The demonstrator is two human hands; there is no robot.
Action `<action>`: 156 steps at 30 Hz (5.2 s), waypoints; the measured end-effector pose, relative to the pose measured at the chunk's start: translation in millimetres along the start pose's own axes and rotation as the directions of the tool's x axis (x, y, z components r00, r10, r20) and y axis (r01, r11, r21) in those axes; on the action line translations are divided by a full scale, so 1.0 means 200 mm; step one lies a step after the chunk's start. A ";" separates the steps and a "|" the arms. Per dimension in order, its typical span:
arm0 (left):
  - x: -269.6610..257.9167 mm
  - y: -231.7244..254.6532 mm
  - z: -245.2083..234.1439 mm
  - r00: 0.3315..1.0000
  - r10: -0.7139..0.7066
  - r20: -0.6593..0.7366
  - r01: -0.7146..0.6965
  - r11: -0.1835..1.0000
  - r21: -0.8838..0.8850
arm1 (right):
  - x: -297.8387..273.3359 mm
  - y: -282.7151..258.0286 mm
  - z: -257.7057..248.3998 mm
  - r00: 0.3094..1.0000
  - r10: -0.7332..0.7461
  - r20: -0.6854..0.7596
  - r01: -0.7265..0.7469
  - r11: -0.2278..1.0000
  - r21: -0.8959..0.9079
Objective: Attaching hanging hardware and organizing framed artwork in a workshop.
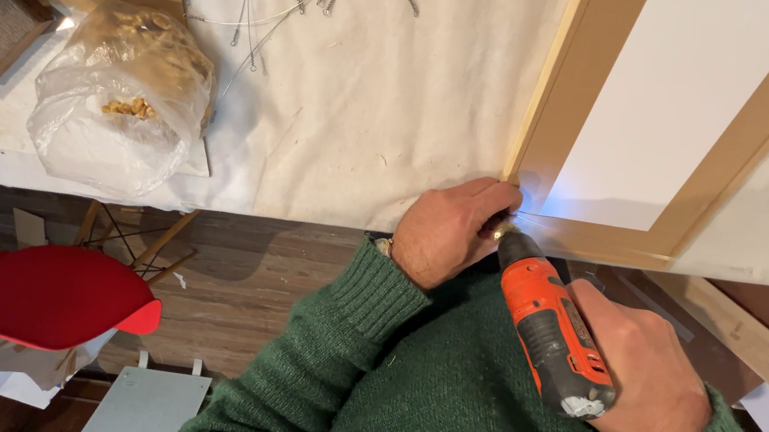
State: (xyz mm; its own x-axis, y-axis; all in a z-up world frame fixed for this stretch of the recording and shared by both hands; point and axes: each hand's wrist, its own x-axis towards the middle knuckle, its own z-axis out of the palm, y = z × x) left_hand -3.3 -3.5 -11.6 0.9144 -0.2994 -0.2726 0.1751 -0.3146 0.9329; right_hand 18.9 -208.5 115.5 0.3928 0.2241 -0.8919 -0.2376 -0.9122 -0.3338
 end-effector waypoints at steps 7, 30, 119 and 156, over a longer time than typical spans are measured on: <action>0.00 -0.01 0.00 1.000 -0.015 0.016 0.015 1.000 -0.003 | 0.00 0.02 0.01 0.998 -0.051 -0.031 0.051 0.999 0.000; -0.03 -0.03 0.03 1.000 -0.031 -0.003 0.031 1.000 0.002 | 0.01 -0.04 -0.01 1.000 -0.009 -0.010 0.009 1.000 -0.020; 0.30 1.06 0.95 0.906 0.411 -0.104 -0.321 0.825 0.465 | -0.43 1.56 -0.54 0.774 -0.551 -0.311 0.624 0.747 0.229; 0.28 0.39 0.67 0.997 0.080 -0.024 -0.078 0.995 0.064 | -0.38 1.18 0.12 0.851 -0.173 -0.496 0.374 0.863 0.340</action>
State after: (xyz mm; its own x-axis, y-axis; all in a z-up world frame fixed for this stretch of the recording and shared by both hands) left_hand 13.3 -166.4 14.8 0.9338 -0.3021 -0.1919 0.0796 -0.3474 0.9343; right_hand -87.6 -432.2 97.3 0.8163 0.1785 -0.5493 -0.3600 -0.5864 -0.7256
